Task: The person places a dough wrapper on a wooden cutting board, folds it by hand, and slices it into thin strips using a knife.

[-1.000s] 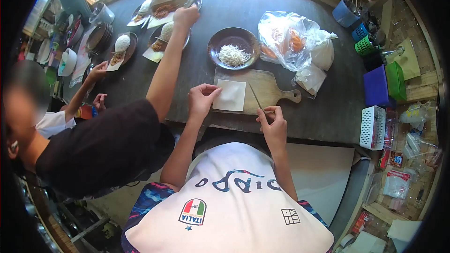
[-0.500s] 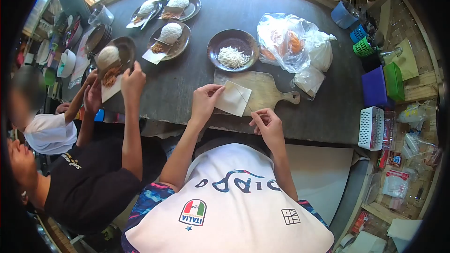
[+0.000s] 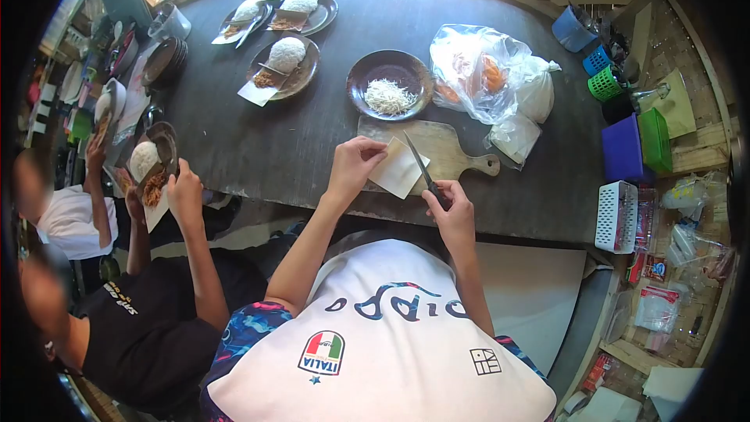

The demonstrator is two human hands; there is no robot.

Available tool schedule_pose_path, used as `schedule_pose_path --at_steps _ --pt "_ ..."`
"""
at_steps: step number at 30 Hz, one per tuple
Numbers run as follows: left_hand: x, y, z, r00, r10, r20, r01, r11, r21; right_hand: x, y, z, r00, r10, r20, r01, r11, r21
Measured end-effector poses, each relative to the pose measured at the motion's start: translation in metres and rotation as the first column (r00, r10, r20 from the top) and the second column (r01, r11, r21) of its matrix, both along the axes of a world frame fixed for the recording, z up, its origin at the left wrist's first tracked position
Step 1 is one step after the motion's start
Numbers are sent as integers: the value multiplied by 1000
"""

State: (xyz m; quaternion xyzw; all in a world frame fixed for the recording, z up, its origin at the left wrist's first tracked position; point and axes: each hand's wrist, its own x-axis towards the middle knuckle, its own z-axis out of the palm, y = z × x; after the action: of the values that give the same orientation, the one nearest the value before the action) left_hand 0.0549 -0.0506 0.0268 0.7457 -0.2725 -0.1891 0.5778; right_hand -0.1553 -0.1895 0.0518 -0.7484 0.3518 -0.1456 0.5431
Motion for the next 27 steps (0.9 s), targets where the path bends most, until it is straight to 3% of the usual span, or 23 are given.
schedule_pose_path --at_steps 4,10,27 --pt "-1 2 2 999 -14 51 10 997 76 -2 2 -6 996 -36 85 53 977 -207" --pt "8 -2 4 967 -2 254 -24 995 100 -4 -4 0 1000 -17 -1 14 884 -467" --pt "12 -12 -2 828 -31 561 -21 996 86 -2 2 0 998 26 -61 -57 812 -581"
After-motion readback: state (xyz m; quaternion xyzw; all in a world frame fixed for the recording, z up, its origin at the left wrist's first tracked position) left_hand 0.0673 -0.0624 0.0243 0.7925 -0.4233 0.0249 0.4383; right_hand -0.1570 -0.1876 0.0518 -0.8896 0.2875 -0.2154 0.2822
